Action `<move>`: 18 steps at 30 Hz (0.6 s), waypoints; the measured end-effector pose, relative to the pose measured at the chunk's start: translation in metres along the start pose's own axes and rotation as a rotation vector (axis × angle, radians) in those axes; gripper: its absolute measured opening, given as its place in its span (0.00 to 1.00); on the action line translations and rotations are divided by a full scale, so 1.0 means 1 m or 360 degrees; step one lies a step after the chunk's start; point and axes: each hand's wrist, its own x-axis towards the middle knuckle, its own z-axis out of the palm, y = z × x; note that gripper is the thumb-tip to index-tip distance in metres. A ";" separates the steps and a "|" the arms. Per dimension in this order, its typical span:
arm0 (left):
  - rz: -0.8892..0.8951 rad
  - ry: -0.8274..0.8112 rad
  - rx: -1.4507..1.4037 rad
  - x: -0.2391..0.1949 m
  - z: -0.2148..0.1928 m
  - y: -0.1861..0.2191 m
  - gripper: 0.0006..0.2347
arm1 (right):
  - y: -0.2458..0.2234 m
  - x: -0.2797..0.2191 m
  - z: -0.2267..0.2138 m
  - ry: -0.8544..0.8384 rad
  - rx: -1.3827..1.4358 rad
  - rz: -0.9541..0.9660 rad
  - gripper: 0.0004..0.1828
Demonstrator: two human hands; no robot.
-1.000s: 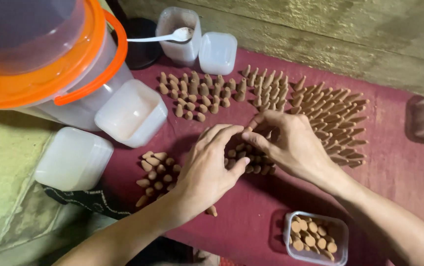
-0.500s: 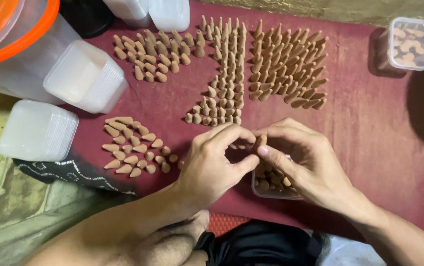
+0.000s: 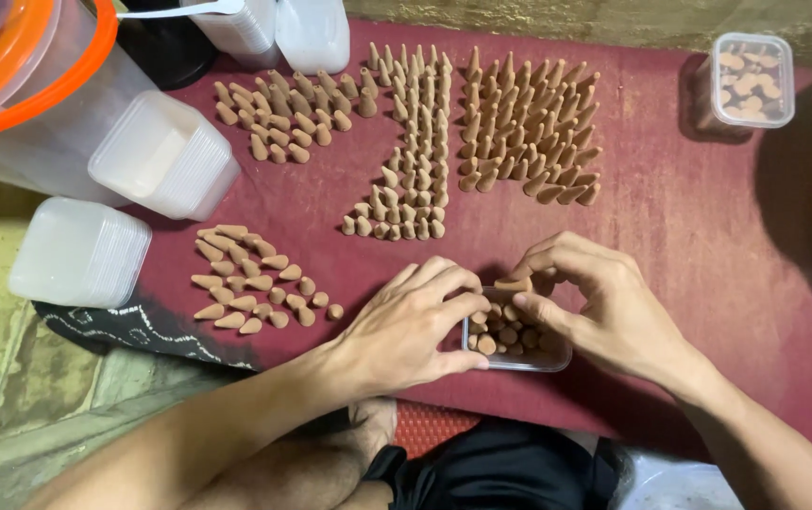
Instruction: Packaging incense cones into a small plastic container
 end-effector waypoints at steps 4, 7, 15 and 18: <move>0.0012 -0.0125 0.0188 -0.001 0.002 0.002 0.30 | 0.002 0.004 -0.006 -0.0216 0.0035 0.0084 0.11; 0.0054 -0.0177 0.0249 -0.003 0.013 -0.002 0.34 | 0.006 0.008 -0.009 -0.0292 -0.0019 0.0021 0.11; 0.0194 0.0011 0.0290 0.002 0.018 0.000 0.36 | 0.025 0.009 -0.009 -0.0169 0.0089 -0.0103 0.07; 0.0228 0.0002 0.0292 0.008 0.019 0.000 0.36 | 0.031 0.005 -0.022 -0.0210 0.0108 -0.0113 0.06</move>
